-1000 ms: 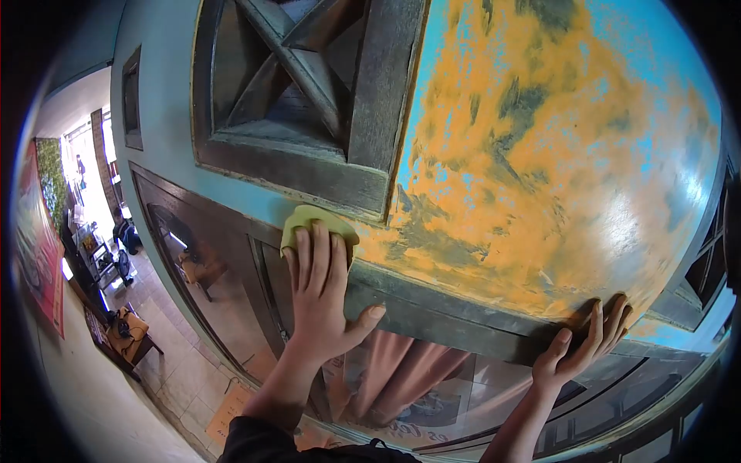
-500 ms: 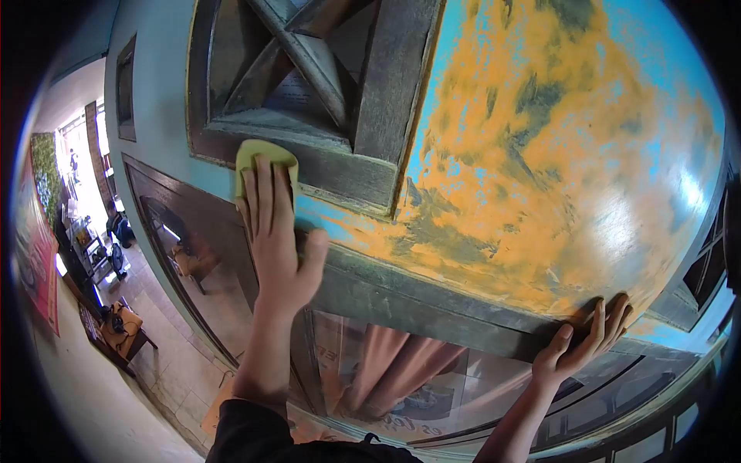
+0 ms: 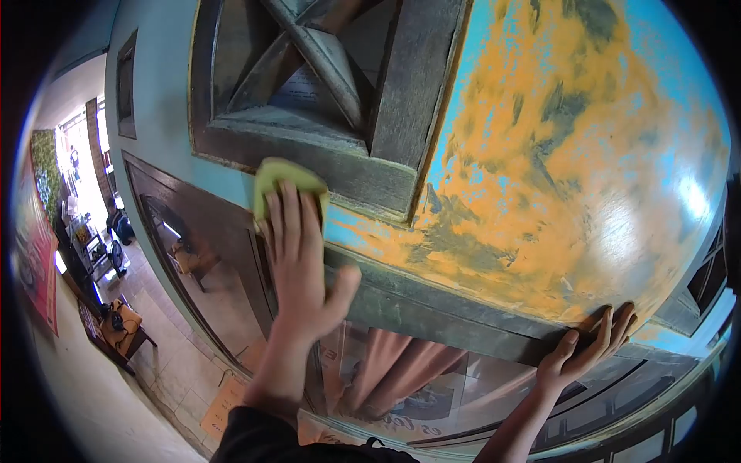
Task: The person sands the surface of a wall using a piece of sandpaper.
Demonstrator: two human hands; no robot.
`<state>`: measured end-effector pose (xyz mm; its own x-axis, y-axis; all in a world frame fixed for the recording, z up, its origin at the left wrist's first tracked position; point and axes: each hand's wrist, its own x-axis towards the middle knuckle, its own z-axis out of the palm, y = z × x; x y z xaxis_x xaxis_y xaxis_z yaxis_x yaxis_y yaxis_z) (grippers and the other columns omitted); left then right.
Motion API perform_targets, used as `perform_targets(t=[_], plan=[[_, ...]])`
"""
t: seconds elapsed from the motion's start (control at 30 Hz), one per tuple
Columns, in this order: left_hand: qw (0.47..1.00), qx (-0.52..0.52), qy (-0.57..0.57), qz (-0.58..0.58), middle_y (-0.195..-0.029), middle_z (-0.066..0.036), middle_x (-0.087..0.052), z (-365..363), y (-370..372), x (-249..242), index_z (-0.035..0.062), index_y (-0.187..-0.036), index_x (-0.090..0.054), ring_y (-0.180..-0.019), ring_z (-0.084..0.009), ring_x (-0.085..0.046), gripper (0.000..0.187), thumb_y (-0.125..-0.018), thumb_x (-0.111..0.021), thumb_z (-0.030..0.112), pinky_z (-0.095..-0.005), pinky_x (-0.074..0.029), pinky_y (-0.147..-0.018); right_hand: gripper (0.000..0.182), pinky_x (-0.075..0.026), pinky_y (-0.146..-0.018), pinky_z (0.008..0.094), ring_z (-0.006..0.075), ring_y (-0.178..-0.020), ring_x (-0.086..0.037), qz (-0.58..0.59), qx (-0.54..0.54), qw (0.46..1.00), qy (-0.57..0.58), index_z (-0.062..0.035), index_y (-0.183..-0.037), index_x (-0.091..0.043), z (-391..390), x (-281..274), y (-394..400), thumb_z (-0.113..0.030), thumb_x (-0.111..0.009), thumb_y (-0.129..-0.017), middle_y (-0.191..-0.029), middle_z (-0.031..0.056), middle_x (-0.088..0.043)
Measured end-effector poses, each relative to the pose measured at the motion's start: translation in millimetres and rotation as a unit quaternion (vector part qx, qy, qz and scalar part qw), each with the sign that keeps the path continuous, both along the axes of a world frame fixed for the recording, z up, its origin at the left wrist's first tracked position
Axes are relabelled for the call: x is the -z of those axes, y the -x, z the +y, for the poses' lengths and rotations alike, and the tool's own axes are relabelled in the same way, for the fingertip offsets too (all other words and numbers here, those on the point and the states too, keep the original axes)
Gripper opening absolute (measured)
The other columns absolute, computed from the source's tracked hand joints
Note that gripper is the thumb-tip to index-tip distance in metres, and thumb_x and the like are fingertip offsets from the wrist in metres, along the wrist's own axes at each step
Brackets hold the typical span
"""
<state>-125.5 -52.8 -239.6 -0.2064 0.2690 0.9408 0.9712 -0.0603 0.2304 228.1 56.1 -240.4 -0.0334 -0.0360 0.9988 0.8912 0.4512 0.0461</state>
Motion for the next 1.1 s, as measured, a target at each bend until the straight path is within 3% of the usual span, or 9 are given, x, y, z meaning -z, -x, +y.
perform_targets(t=[0.13,0.27,0.3,0.43,0.53,0.67,0.8,1.0,1.1], plan=[[0.999,0.007,0.009,0.034,-0.161,-0.031,-0.014,4,-13,18,-0.0097,-0.152,-0.024,-0.15,-0.0506,-0.007,0.09,-0.092,-0.05,0.053,-0.0629,-0.002,-0.117,0.055,-0.016,-0.119,0.059,0.0408,-0.147,-0.029,0.0,-0.004,1.0,-0.002,-0.0039,-0.142,-0.048,0,-2,1,-0.043,-0.04,-0.104,-0.156,0.0199,-0.037],[0.998,0.014,0.021,0.053,-0.161,-0.031,-0.014,-1,-6,-29,-0.0099,-0.152,-0.024,-0.15,-0.0511,-0.007,0.095,-0.093,-0.049,0.06,-0.0631,-0.003,-0.117,0.055,-0.016,-0.12,0.059,0.0408,-0.147,-0.027,0.003,-0.012,1.0,-0.004,-0.0052,-0.143,-0.047,-1,-1,3,-0.043,-0.041,-0.103,-0.157,0.0197,-0.036],[0.998,0.022,0.024,0.046,-0.16,-0.033,-0.015,-1,-11,-27,-0.0108,-0.15,-0.026,-0.149,-0.0524,-0.006,0.094,-0.093,-0.05,0.06,-0.0636,-0.003,-0.117,0.054,-0.01,-0.119,0.0611,0.0448,-0.147,-0.025,0.014,-0.025,1.0,0.004,-0.0075,-0.142,-0.047,2,2,1,-0.042,-0.042,-0.102,-0.155,0.0237,-0.037],[0.994,0.025,0.071,0.073,-0.161,-0.034,-0.009,2,-38,28,-0.0128,-0.151,-0.02,-0.149,-0.0531,-0.003,0.096,-0.094,-0.048,0.06,-0.0643,0.0,-0.116,0.056,-0.011,-0.12,0.0586,0.0406,-0.149,-0.024,0.01,-0.012,1.0,0.016,-0.006,-0.144,-0.045,-1,5,1,-0.043,-0.042,-0.103,-0.158,0.0196,-0.035],[0.995,-0.001,0.051,0.09,-0.159,-0.035,-0.016,6,-26,14,-0.0119,-0.149,-0.028,-0.148,-0.0544,-0.005,0.092,-0.094,-0.051,0.059,-0.065,-0.003,-0.116,0.056,-0.01,-0.12,0.058,0.0406,-0.149,-0.024,0.01,-0.018,0.999,0.027,-0.0055,-0.144,-0.045,-2,6,0,-0.042,-0.043,-0.102,-0.158,0.0206,-0.034],[0.994,0.015,0.08,0.078,-0.161,-0.033,-0.009,-2,-29,-6,-0.012,-0.152,-0.019,-0.15,-0.0508,-0.003,0.096,-0.095,-0.047,0.06,-0.0627,-0.001,-0.117,0.056,-0.01,-0.118,0.06,0.0446,-0.147,-0.024,0.028,-0.039,0.998,0.037,-0.0063,-0.14,-0.049,-1,12,2,-0.046,-0.044,-0.101,-0.155,0.0248,-0.036],[0.991,0.012,0.081,0.104,-0.161,-0.033,-0.01,1,-48,23,-0.0124,-0.151,-0.019,-0.15,-0.0509,-0.004,0.094,-0.096,-0.047,0.057,-0.0625,-0.002,-0.117,0.055,-0.008,-0.119,0.0594,0.0438,-0.148,-0.022,0.018,-0.044,0.998,0.039,-0.0083,-0.141,-0.048,-1,15,0,-0.046,-0.045,-0.101,-0.156,0.0245,-0.034],[0.992,-0.008,0.096,0.082,-0.161,-0.032,-0.011,-4,-43,-15,-0.0126,-0.151,-0.021,-0.15,-0.05,-0.005,0.095,-0.095,-0.048,0.059,-0.0625,-0.003,-0.118,0.055,-0.005,-0.119,0.0614,0.0443,-0.149,-0.02,0.022,-0.036,0.998,0.054,-0.0101,-0.141,-0.049,-2,17,-1,-0.046,-0.046,-0.1,-0.156,0.0234,-0.035],[0.992,0.012,0.099,0.076,-0.161,-0.032,-0.011,-2,-57,25,-0.0123,-0.151,-0.02,-0.15,-0.0508,-0.004,0.094,-0.094,-0.05,0.057,-0.0621,-0.003,-0.118,0.054,-0.003,-0.119,0.0619,0.0447,-0.149,-0.02,0.017,-0.041,0.997,0.055,-0.0103,-0.141,-0.05,-2,18,-2,-0.045,-0.046,-0.099,-0.156,0.0237,-0.035]])
